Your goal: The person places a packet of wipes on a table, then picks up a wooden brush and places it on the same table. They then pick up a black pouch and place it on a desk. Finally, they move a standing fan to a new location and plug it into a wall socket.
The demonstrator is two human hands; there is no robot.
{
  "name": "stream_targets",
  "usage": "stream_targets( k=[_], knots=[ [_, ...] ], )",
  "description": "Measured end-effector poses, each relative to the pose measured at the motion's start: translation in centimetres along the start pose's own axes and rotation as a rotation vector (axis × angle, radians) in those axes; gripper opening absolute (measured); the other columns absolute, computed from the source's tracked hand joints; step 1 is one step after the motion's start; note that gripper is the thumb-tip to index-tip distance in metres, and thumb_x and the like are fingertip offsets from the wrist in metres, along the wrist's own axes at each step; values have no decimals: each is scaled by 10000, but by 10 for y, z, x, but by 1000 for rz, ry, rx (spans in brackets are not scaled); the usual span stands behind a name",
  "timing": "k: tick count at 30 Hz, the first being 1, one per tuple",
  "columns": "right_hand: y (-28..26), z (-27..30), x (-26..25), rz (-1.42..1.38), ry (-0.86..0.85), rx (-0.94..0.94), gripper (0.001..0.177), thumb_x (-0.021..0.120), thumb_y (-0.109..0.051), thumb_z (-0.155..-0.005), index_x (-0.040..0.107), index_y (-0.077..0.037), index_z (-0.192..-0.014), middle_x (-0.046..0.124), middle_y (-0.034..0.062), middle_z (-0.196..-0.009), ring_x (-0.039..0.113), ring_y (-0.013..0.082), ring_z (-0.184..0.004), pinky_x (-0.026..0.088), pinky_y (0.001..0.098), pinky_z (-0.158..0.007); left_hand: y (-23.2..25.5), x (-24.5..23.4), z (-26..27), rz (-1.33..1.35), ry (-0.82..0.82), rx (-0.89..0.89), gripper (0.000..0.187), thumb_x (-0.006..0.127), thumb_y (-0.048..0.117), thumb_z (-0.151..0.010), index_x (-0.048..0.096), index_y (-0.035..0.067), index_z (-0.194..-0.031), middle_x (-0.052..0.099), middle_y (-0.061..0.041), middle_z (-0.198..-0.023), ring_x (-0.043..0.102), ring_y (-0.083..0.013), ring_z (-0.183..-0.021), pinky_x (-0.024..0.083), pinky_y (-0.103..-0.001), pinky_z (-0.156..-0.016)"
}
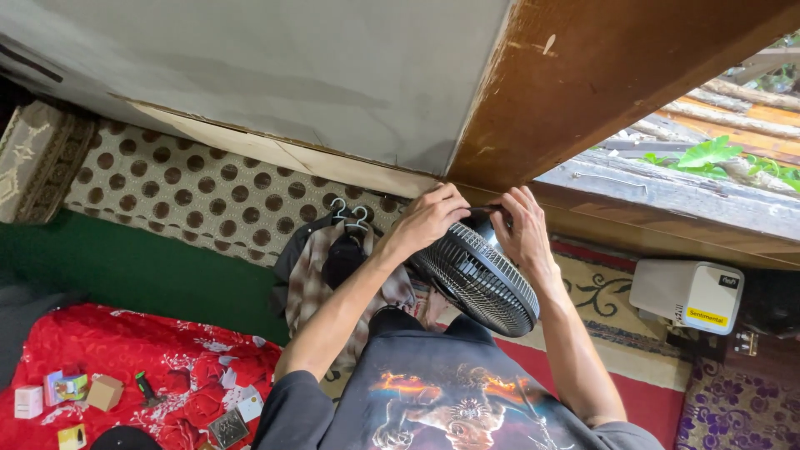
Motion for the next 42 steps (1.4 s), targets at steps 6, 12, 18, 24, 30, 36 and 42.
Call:
stream_targets(
  k=[6,12,18,24,30,36,42],
  knots=[
    [49,7,20,96,-62,60,148,668,-148,-877,640,-69,-999,567,116,-860,593,332,-905,497,453,-805,-32,-25,20,-31,53,-37,178,601,242,-1035,713,118,-974,580,-48,-930,608,-211,-887,528,-326,-800],
    [99,16,9,294,124,158,250,709,-55,-878,706,-81,-1127,530,114,-1027,558,335,-1018,486,423,-901,-25,-111,42,-116,331,-76,138,601,211,-1045,686,102,-1039,600,-36,-973,635,-244,-903,562,-352,-769],
    [81,-3,7,179,267,185,154,621,-138,-1082,713,-52,-1171,612,145,-819,673,375,-770,543,455,-724,-40,-103,66,-176,245,-87,191,740,192,-898,732,169,-1088,622,-24,-999,636,-262,-974,531,-396,-866],
    [26,-22,21,5,196,173,295,717,-60,-863,760,-136,-1144,737,106,-833,712,314,-766,558,420,-747,-20,-93,59,8,143,-226,230,688,286,-968,730,147,-1146,680,-107,-1093,656,-338,-1051,536,-446,-911],
    [-33,-31,24,-306,132,248,289,621,-114,-871,760,-177,-1117,774,49,-994,745,192,-829,580,375,-785,-20,-79,49,-21,104,-248,268,615,347,-1026,721,126,-1134,696,-109,-1114,661,-337,-1095,542,-440,-927],
    [-54,-42,33,-551,99,113,256,537,20,-1043,603,31,-1290,744,223,-1095,750,264,-884,632,407,-775,-34,-70,58,-20,127,-229,253,608,364,-1023,720,179,-1154,705,-64,-1102,677,-299,-1087,551,-413,-934],
    [-52,-48,39,-698,55,110,671,476,17,-1051,110,-32,-1611,703,215,-1055,701,205,-835,580,360,-802,-26,-99,68,-57,189,-231,188,616,278,-1032,723,162,-1136,710,-53,-1075,686,-274,-1052,571,-374,-884]
  ],
)
Point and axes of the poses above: each hand's wrist, its own z-axis away from the middle knuckle, its own x-axis out of the palm, y = z × x, the point moved 8 cm from there along -z, towards the middle knuckle
